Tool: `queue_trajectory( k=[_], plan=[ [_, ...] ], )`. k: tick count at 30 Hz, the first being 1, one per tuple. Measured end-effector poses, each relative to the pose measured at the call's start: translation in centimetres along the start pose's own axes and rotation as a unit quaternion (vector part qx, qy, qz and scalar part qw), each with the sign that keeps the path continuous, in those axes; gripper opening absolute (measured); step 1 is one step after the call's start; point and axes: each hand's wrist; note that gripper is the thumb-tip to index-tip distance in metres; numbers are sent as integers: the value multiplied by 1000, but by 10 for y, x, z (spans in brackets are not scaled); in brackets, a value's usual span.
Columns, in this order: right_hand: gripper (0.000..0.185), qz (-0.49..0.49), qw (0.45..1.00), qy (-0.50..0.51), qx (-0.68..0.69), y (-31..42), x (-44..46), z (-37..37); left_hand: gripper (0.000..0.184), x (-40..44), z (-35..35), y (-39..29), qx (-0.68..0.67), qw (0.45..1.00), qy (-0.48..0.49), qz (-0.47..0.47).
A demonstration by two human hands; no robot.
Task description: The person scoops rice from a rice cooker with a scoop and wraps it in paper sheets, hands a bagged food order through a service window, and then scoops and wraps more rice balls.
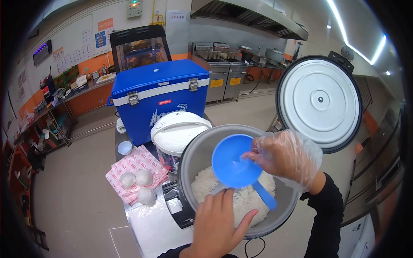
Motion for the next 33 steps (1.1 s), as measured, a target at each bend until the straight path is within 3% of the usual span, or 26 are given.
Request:
queue_trajectory(
  k=[2, 5, 8, 11, 14, 16, 20, 21, 24, 26, 28, 30, 33],
  plan=[
    [23, -18, 999, -38, 23, 0, -10, -1, 59, 8, -23, -5, 1, 996, 81, 32],
    [21, -70, 994, -82, 35, 13, -19, 2, 60, 16, -42, -16, -60, 989, 95, 94],
    [19, -92, 985, -140, 49, 11, -22, 4, 61, 26, -45, -20, -70, 979, 98, 162],
    [19, -121, 979, -110, 123, 10, -26, 17, 45, 30, -48, -16, -64, 985, 40, 156],
    [30, -66, 895, -222, 382, -1, -39, -1, 30, 29, -38, -12, -159, 974, -21, 159],
    [40, -89, 873, -172, 448, 0, -51, -7, 28, 30, -25, -16, -241, 958, -54, 147],
    [50, -95, 811, 53, 575, 16, -57, -8, 27, 23, -21, -32, -77, 993, -20, 87],
    [50, -89, 856, 36, 508, 17, -58, -6, 31, 19, -23, -39, -42, 994, 10, 99],
    [46, -129, 896, 37, 423, 7, -58, -2, 36, -8, -4, -52, -21, 997, 67, 44],
    [44, -195, 939, 108, 264, -2, -45, 2, 65, -58, 6, -28, -51, 988, 143, -40],
    [43, -286, 927, 243, -12, -16, -17, 10, 72, -68, 13, 7, -25, 995, 12, -94],
    [42, -218, 935, 254, -118, -54, -22, -30, 117, -93, -17, 31, -41, 972, -214, 87],
    [45, -139, 892, 281, -325, -86, -43, -98, 117, -98, -52, 77, -134, 924, -319, 164]
  ],
)
Point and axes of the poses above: each hand's wrist, its own x-axis towards the middle knuckle, its own z-axis out of the back of the hand, y = z × x, and after that the axes turned 4 degrees about x, right-handed
